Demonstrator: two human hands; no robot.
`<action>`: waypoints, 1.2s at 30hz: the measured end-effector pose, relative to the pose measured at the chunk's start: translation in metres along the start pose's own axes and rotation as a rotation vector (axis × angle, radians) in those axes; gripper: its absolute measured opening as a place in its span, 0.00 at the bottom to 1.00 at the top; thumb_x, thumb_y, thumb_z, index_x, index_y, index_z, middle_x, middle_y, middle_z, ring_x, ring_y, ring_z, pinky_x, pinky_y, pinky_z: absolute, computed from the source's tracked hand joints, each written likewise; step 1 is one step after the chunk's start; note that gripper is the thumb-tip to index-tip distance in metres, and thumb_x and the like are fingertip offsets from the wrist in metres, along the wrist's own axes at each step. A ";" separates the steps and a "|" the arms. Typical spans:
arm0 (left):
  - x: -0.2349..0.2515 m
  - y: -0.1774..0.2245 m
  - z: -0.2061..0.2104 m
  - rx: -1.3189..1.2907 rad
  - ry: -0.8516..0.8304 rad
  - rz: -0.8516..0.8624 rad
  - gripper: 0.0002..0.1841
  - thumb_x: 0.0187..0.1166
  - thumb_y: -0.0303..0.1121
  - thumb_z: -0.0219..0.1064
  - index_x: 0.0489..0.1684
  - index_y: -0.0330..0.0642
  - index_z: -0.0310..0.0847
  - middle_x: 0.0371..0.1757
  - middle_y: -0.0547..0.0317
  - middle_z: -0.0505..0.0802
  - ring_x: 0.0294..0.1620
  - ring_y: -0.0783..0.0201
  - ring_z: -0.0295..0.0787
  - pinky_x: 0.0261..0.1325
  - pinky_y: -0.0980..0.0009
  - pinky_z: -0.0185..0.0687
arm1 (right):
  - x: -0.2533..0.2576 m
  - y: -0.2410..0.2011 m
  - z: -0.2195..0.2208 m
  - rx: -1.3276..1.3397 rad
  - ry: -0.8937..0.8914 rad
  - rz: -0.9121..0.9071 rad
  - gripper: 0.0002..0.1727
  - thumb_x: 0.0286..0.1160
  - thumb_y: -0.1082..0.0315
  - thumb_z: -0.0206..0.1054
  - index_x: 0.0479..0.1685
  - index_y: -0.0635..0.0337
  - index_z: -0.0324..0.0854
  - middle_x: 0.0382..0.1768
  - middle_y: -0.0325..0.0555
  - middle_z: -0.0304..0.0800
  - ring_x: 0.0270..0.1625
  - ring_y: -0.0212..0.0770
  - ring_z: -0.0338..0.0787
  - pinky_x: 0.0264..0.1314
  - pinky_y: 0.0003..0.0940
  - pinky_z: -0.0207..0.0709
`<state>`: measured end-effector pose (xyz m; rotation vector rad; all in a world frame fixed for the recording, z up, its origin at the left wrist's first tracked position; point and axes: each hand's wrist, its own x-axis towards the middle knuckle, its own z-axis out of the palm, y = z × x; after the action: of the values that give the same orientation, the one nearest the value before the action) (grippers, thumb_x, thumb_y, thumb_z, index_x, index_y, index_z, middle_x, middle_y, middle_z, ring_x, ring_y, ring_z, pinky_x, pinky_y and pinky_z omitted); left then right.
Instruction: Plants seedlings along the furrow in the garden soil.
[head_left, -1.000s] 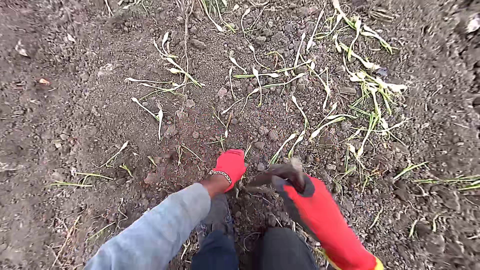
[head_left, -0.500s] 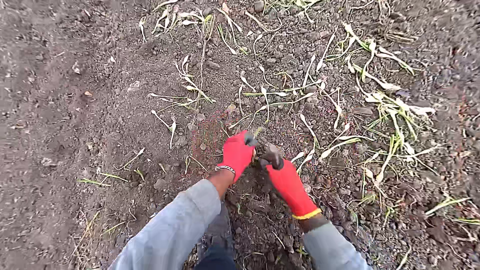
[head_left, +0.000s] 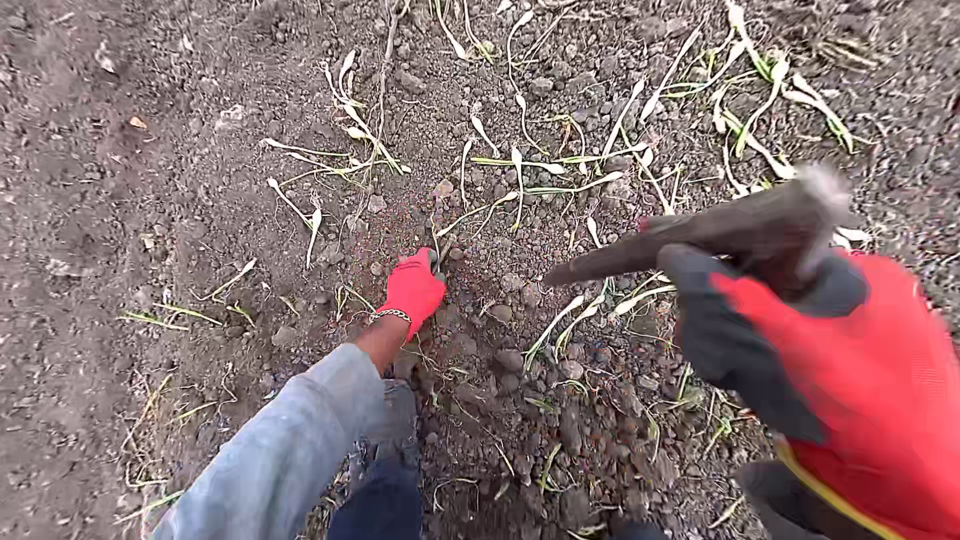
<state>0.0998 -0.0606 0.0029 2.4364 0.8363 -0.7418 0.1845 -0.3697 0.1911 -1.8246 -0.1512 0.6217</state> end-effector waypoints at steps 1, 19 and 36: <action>-0.002 0.002 -0.011 -0.106 0.040 0.015 0.18 0.79 0.35 0.69 0.66 0.43 0.85 0.54 0.40 0.93 0.59 0.40 0.90 0.65 0.35 0.81 | 0.010 -0.008 -0.024 0.124 0.007 -0.115 0.11 0.87 0.57 0.64 0.59 0.49 0.83 0.17 0.32 0.74 0.09 0.25 0.67 0.07 0.22 0.68; -0.045 0.121 0.004 0.394 -0.080 0.254 0.18 0.84 0.46 0.67 0.64 0.47 0.84 0.49 0.41 0.94 0.54 0.36 0.92 0.53 0.30 0.83 | -0.095 0.179 0.023 -0.167 0.037 0.393 0.21 0.72 0.56 0.69 0.62 0.55 0.86 0.46 0.40 0.95 0.49 0.33 0.94 0.57 0.40 0.88; -0.087 0.172 0.091 0.502 -0.442 0.744 0.15 0.86 0.30 0.62 0.68 0.43 0.84 0.70 0.38 0.84 0.58 0.40 0.90 0.54 0.44 0.90 | 0.020 0.083 -0.048 -0.240 0.219 -0.081 0.09 0.79 0.60 0.68 0.51 0.51 0.84 0.29 0.41 0.87 0.23 0.41 0.85 0.22 0.45 0.79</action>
<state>0.1246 -0.2709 0.0297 2.5387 -0.4677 -1.1955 0.2085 -0.4313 0.1182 -2.0933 -0.1568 0.3546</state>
